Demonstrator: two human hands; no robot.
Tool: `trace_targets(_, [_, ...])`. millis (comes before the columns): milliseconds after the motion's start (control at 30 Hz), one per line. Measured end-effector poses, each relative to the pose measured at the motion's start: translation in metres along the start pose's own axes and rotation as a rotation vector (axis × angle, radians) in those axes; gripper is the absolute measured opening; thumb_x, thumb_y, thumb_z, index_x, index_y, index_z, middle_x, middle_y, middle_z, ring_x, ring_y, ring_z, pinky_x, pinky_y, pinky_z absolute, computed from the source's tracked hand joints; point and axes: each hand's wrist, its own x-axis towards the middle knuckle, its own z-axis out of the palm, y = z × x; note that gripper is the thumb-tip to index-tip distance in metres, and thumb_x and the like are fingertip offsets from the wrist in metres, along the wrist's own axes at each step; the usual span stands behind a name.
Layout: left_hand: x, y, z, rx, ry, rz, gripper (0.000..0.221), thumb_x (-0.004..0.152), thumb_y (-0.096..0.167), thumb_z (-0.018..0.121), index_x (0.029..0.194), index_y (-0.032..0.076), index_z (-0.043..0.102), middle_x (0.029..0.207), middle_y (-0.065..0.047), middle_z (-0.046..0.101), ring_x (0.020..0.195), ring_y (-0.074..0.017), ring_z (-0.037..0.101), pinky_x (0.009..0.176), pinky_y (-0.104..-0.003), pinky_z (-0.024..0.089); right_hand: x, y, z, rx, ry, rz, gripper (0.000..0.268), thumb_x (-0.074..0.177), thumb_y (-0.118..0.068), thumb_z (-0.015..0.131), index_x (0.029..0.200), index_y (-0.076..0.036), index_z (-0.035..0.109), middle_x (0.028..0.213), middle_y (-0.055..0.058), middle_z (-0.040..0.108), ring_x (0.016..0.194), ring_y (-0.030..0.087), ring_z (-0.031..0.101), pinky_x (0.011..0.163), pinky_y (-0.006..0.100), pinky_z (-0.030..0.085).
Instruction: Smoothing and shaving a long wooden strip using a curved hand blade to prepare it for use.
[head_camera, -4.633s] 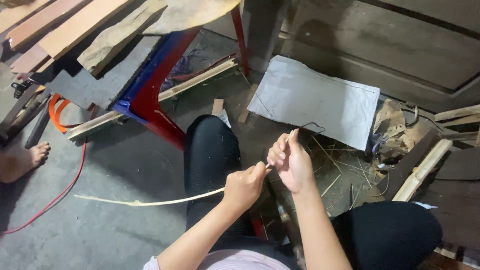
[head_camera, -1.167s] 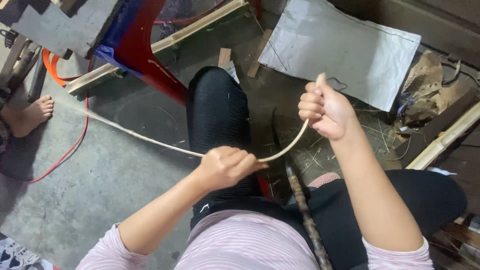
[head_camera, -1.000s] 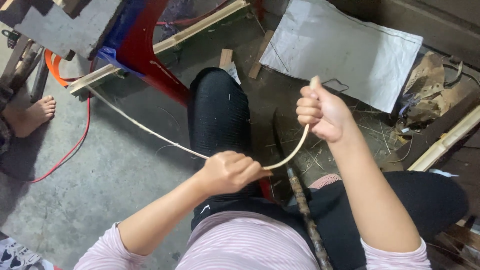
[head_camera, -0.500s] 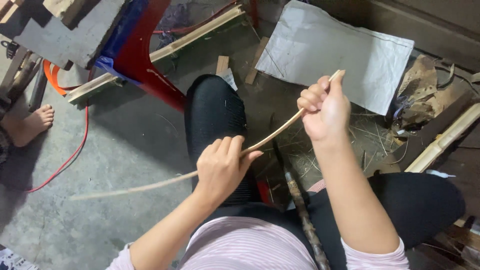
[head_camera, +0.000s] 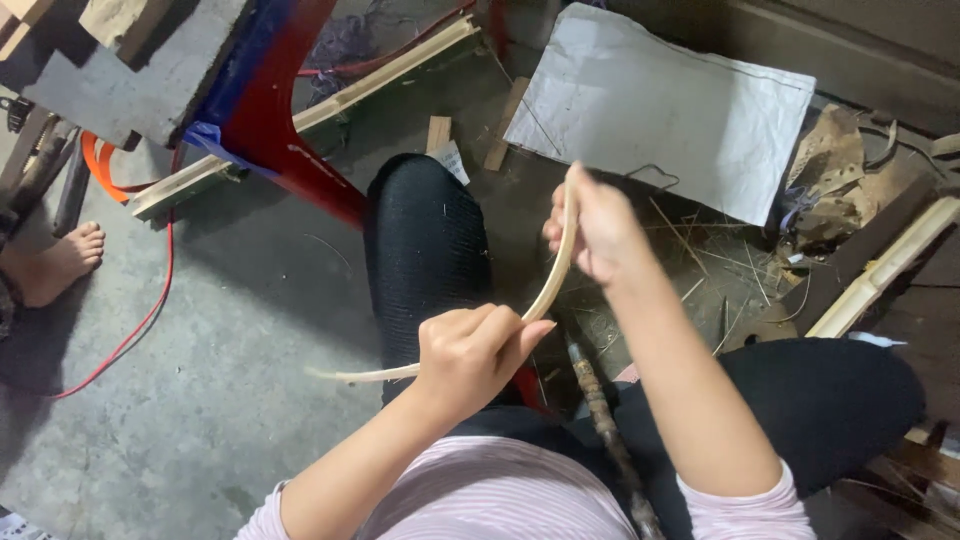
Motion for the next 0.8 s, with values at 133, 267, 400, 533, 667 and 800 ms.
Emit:
trace_targets(133, [-0.009, -0.007, 0.003, -0.029, -0.079, -0.019, 0.029, 0.092, 0.029, 0.077, 0.07, 0.013, 0.065, 0.05, -0.001, 0.06, 0.042, -0.0147, 0.061, 0.041, -0.021, 0.048, 0.008, 0.027, -0.007, 0.074, -0.042, 0.102, 0.052, 0.109, -0.049, 0.039, 0.068, -0.017, 0.047, 0.052, -0.004, 0.04, 0.046, 0.011, 0.049, 0.042, 0.022, 0.043])
trace_targets(267, [-0.012, -0.008, 0.008, -0.076, -0.11, -0.052, 0.029, 0.092, 0.028, 0.077, 0.069, 0.014, 0.066, 0.051, -0.001, 0.061, 0.043, -0.0138, 0.062, 0.043, -0.02, 0.049, -0.013, -0.004, -0.004, 0.034, -0.004, -0.038, 0.051, 0.111, -0.047, 0.039, 0.071, -0.017, 0.052, 0.053, -0.003, 0.048, 0.047, 0.011, 0.058, 0.048, 0.023, 0.05])
trace_targets(400, [-0.007, 0.0, 0.007, -0.096, -0.035, 0.071, 0.03, 0.092, 0.024, 0.077, 0.068, 0.013, 0.062, 0.05, -0.002, 0.057, 0.041, -0.0156, 0.059, 0.042, -0.021, 0.048, -0.001, 0.026, -0.005, 0.147, -0.097, 0.089, 0.051, 0.109, -0.047, 0.043, 0.066, -0.018, 0.042, 0.05, -0.005, 0.037, 0.043, 0.009, 0.047, 0.044, 0.022, 0.044])
trace_targets(533, [-0.009, -0.003, 0.007, -0.096, -0.05, 0.093, 0.03, 0.094, 0.024, 0.075, 0.068, 0.013, 0.063, 0.05, -0.001, 0.058, 0.041, -0.0133, 0.059, 0.042, -0.019, 0.049, -0.001, 0.023, -0.013, 0.161, -0.088, 0.127, 0.052, 0.109, -0.049, 0.043, 0.068, -0.017, 0.043, 0.052, -0.005, 0.036, 0.046, 0.01, 0.048, 0.046, 0.023, 0.044])
trace_targets(667, [-0.005, 0.006, 0.005, -0.1, -0.038, 0.114, 0.032, 0.093, 0.024, 0.076, 0.067, 0.013, 0.062, 0.05, -0.002, 0.058, 0.041, -0.0148, 0.059, 0.043, -0.021, 0.049, -0.013, 0.014, -0.009, 0.163, -0.07, 0.052, 0.052, 0.109, -0.047, 0.044, 0.068, -0.016, 0.043, 0.052, -0.003, 0.036, 0.045, 0.011, 0.047, 0.046, 0.024, 0.044])
trace_targets(800, [-0.004, 0.0, 0.009, -0.089, -0.037, 0.128, 0.031, 0.094, 0.024, 0.075, 0.068, 0.013, 0.062, 0.049, 0.0, 0.056, 0.04, -0.0143, 0.057, 0.043, -0.02, 0.047, 0.0, 0.03, -0.013, 0.204, -0.081, 0.131, 0.052, 0.108, -0.047, 0.046, 0.067, -0.016, 0.042, 0.051, -0.004, 0.034, 0.045, 0.011, 0.045, 0.046, 0.024, 0.045])
